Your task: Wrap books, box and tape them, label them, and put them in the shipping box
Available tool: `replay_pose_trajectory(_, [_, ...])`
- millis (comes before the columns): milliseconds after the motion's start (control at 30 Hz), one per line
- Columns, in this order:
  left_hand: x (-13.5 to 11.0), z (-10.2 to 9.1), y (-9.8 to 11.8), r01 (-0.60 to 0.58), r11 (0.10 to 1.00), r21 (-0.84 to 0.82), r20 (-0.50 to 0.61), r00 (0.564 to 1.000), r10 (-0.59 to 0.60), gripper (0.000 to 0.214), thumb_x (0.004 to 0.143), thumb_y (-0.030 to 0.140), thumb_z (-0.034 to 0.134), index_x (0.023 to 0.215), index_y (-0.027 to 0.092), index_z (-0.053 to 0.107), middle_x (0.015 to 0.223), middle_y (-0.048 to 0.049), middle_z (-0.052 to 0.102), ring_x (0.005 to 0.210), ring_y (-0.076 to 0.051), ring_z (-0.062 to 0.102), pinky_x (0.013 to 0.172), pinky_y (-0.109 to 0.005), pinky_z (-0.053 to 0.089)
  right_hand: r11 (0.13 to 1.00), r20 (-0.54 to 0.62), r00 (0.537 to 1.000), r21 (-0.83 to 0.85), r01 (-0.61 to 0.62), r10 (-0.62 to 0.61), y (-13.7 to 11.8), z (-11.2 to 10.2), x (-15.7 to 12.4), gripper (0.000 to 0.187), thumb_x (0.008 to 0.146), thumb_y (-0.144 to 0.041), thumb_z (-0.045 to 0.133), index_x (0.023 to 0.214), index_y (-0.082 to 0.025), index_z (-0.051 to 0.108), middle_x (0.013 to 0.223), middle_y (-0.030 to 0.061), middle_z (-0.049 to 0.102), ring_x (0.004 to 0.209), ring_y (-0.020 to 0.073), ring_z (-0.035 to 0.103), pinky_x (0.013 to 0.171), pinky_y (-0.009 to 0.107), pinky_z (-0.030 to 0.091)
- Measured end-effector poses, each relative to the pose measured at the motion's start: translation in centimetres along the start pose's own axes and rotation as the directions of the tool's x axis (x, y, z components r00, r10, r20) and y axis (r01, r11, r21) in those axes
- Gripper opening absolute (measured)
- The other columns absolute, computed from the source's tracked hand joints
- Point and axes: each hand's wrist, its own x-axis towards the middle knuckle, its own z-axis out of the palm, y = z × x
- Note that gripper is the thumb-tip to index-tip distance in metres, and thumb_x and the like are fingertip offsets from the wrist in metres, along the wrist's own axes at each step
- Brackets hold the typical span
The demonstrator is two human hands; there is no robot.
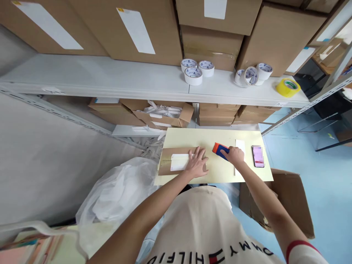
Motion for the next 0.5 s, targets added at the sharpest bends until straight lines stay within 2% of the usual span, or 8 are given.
replay_pose_trajectory(67, [0.1, 0.2, -0.3, -0.004, 0.999, -0.04, -0.009, 1.0, 0.004, 0.065, 0.063, 0.053, 0.077, 0.121, 0.026, 0.064, 0.153, -0.0155, 0.034, 0.145, -0.045, 0.016, 0.111, -0.07, 0.004, 0.992, -0.023, 0.998, 0.118, -0.051, 0.054, 0.8, 1.6, -0.4, 0.047, 0.094, -0.053, 0.041, 0.102, -0.014, 0.066, 0.094, 0.0162, 0.072, 0.089, 0.0275, 0.07, 0.07, 0.032, 0.047])
replay_pose_trajectory(167, [-0.4, 0.4, -1.0, -0.024, 0.992, -0.121, -0.036, 0.999, 0.019, 0.088, 0.068, 0.06, 0.071, 0.143, 0.022, 0.045, 0.159, -0.0193, 0.023, 0.146, -0.043, 0.017, 0.113, -0.066, 0.008, 0.972, -0.027, 0.999, 0.234, -0.023, 0.03, 0.9, 5.0, -0.9, 0.032, 0.092, -0.035, 0.048, 0.11, -0.013, 0.061, 0.102, 0.0151, 0.071, 0.095, 0.0255, 0.068, 0.075, 0.03, 0.046])
replay_pose_trajectory(233, [-1.4, 0.4, -1.6, 0.008, 0.987, -0.16, -0.099, 0.995, -0.024, 0.084, 0.078, 0.057, 0.062, 0.148, 0.018, 0.036, 0.16, -0.021, 0.02, 0.147, -0.04, 0.019, 0.114, -0.063, 0.012, 0.969, -0.023, 1.0, 0.247, -0.001, 0.007, 0.5, 7.3, -1.1, 0.03, 0.09, -0.025, 0.051, 0.114, -0.01, 0.058, 0.107, 0.0161, 0.07, 0.098, 0.025, 0.066, 0.079, 0.03, 0.045])
replay_pose_trajectory(300, [-3.1, 0.3, -2.4, 0.114, 0.979, -0.166, -0.182, 0.973, -0.144, 0.07, 0.086, 0.049, 0.054, 0.146, 0.016, 0.038, 0.159, -0.0217, 0.024, 0.147, -0.039, 0.02, 0.115, -0.062, 0.012, 0.975, 0.006, 1.0, 0.221, -0.006, 0.005, 0.1, 9.3, -1.3, 0.029, 0.09, -0.021, 0.05, 0.115, -0.009, 0.058, 0.107, 0.0172, 0.069, 0.098, 0.025, 0.066, 0.08, 0.031, 0.045])
replay_pose_trajectory(367, [-5.1, 0.3, -3.5, 0.275, 0.947, -0.167, -0.257, 0.915, -0.311, 0.062, 0.089, 0.044, 0.05, 0.142, 0.014, 0.043, 0.157, -0.0227, 0.028, 0.148, -0.039, 0.018, 0.116, -0.063, 0.008, 0.982, 0.041, 0.999, 0.187, -0.02, 0.012, 0.0, 11.0, -1.4, 0.029, 0.092, -0.018, 0.046, 0.116, -0.01, 0.058, 0.107, 0.0168, 0.069, 0.097, 0.0244, 0.066, 0.081, 0.032, 0.046])
replay_pose_trajectory(400, [-6.1, 0.2, -4.2, 0.359, 0.915, -0.182, -0.287, 0.871, -0.398, 0.061, 0.089, 0.044, 0.05, 0.141, 0.013, 0.044, 0.157, -0.0232, 0.027, 0.148, -0.04, 0.016, 0.116, -0.064, 0.006, 0.984, 0.058, 0.998, 0.176, -0.024, 0.014, 0.0, 11.6, -1.4, 0.029, 0.093, -0.017, 0.045, 0.117, -0.01, 0.059, 0.107, 0.0163, 0.069, 0.097, 0.0242, 0.066, 0.081, 0.033, 0.046])
replay_pose_trajectory(500, [-9.0, 0.4, -6.8, 0.563, 0.755, -0.336, -0.324, 0.683, -0.654, 0.069, 0.088, 0.048, 0.052, 0.144, 0.01, 0.039, 0.159, -0.024, 0.021, 0.149, -0.04, 0.011, 0.116, -0.065, 0.004, 0.985, 0.093, 0.996, 0.173, -0.024, 0.008, 0.4, 13.0, -1.7, 0.031, 0.092, -0.015, 0.044, 0.119, -0.01, 0.059, 0.104, 0.0163, 0.069, 0.095, 0.0252, 0.066, 0.08, 0.034, 0.047])
